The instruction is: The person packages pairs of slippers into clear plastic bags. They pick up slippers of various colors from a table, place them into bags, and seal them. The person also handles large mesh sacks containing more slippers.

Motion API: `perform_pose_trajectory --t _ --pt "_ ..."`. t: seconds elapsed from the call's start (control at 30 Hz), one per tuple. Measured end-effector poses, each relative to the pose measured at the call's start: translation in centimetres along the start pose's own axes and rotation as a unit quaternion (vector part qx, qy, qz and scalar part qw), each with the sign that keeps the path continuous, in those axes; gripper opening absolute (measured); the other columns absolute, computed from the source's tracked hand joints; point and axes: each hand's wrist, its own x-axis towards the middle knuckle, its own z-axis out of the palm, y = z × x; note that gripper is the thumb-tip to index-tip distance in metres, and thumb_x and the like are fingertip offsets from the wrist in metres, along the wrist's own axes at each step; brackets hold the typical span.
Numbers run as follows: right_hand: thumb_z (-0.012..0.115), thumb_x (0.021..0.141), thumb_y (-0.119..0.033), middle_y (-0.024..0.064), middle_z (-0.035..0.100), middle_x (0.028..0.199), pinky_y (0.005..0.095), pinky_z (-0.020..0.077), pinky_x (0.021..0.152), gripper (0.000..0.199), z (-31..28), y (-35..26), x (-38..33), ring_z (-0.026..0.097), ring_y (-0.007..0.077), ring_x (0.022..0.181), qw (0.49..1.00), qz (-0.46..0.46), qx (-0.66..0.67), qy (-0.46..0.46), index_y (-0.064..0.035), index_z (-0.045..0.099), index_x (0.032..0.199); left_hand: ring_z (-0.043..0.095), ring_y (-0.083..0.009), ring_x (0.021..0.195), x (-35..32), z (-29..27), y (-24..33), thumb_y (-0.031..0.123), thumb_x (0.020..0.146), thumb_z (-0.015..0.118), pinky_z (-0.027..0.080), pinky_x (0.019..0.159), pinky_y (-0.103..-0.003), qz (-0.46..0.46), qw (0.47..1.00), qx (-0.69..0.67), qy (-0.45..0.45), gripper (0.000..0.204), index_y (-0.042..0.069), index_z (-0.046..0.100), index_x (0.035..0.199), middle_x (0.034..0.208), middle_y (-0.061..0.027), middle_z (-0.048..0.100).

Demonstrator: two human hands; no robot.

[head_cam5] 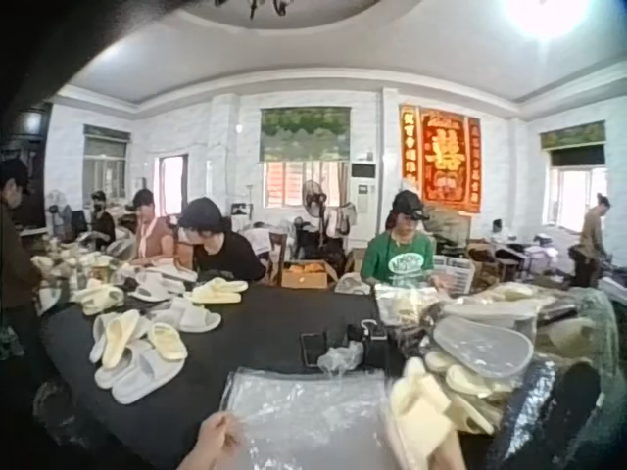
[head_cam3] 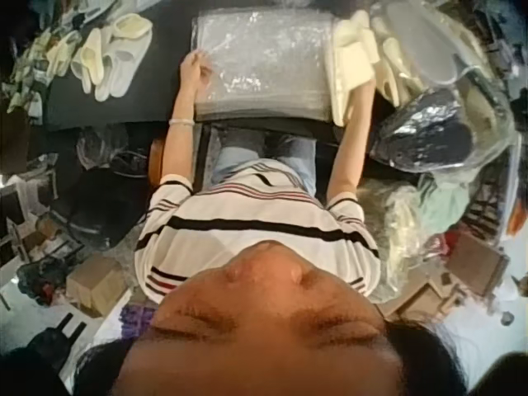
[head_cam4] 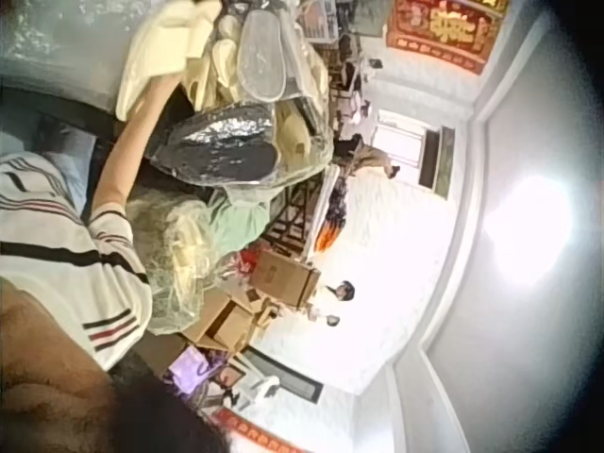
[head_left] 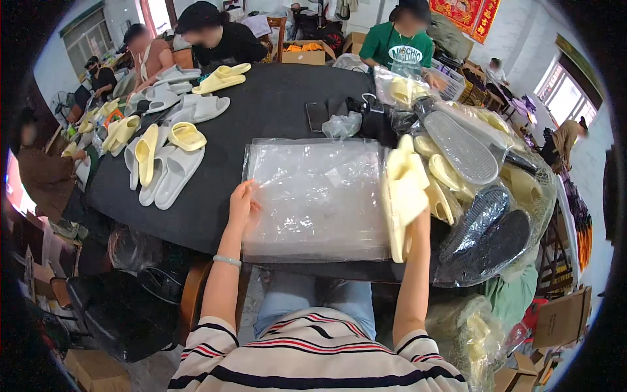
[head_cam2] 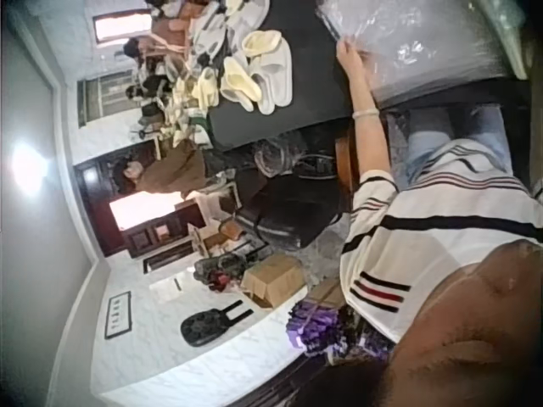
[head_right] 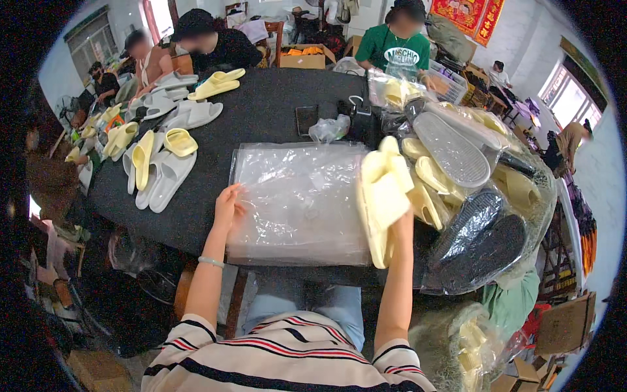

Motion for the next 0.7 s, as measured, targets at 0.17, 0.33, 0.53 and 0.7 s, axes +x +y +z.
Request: perform_pose_trajectory --t 0.17,0.33,0.53,0.7 --pt "0.053 0.093 -0.013 0.0126 0.058 0.12 0.0325 0.0461 0.09 0.034 -1.2 -8.4 -0.7 0.055 0.0215 0.109 0.98 -0.16 0.073 0.091 0.003 0.053 0.123 0.055 -0.0089 0.05 -0.2 0.1 0.1 0.013 0.101 0.042 0.045 0.045 -0.021 0.001 1.0 -0.011 0.004 0.03 0.003 0.055 0.126 0.111 -0.0117 0.067" --pt "0.054 0.091 -0.014 0.0147 0.058 0.12 0.0344 0.0463 0.091 0.035 0.0 -16.1 -3.8 0.056 0.0252 0.109 0.938 -0.307 0.093 0.129 0.0029 0.053 0.122 0.055 -0.0072 0.052 0.3 -0.3 -1.4 0.012 0.1 0.043 0.045 0.047 -0.02 0.033 0.999 0.016 -0.001 0.032 0.004 0.053 0.129 0.11 -0.0099 0.067" --pt "0.055 0.089 -0.016 0.0173 0.057 0.119 0.0366 0.0466 0.091 0.037 4.4 -16.1 -5.0 0.057 0.0297 0.109 0.953 -0.296 0.019 0.063 0.0029 0.053 0.121 0.057 -0.0068 0.059 -0.5 -0.5 -0.4 0.008 0.097 0.048 0.046 0.051 -0.021 0.025 0.998 0.045 -0.02 0.033 0.004 0.054 0.13 0.109 -0.0072 0.066" --pt "0.055 0.085 -0.016 0.0226 0.057 0.11 0.043 0.0477 0.087 0.034 9.9 -8.5 -3.8 0.056 0.0386 0.103 0.951 -0.168 -0.248 -0.074 0.0029 0.054 0.113 0.058 -0.0069 0.073 0.2 -1.0 -0.6 -0.003 0.091 0.049 0.047 0.063 -0.02 0.07 0.987 0.134 -0.055 0.042 0.001 0.049 0.133 0.118 -0.0073 0.064"
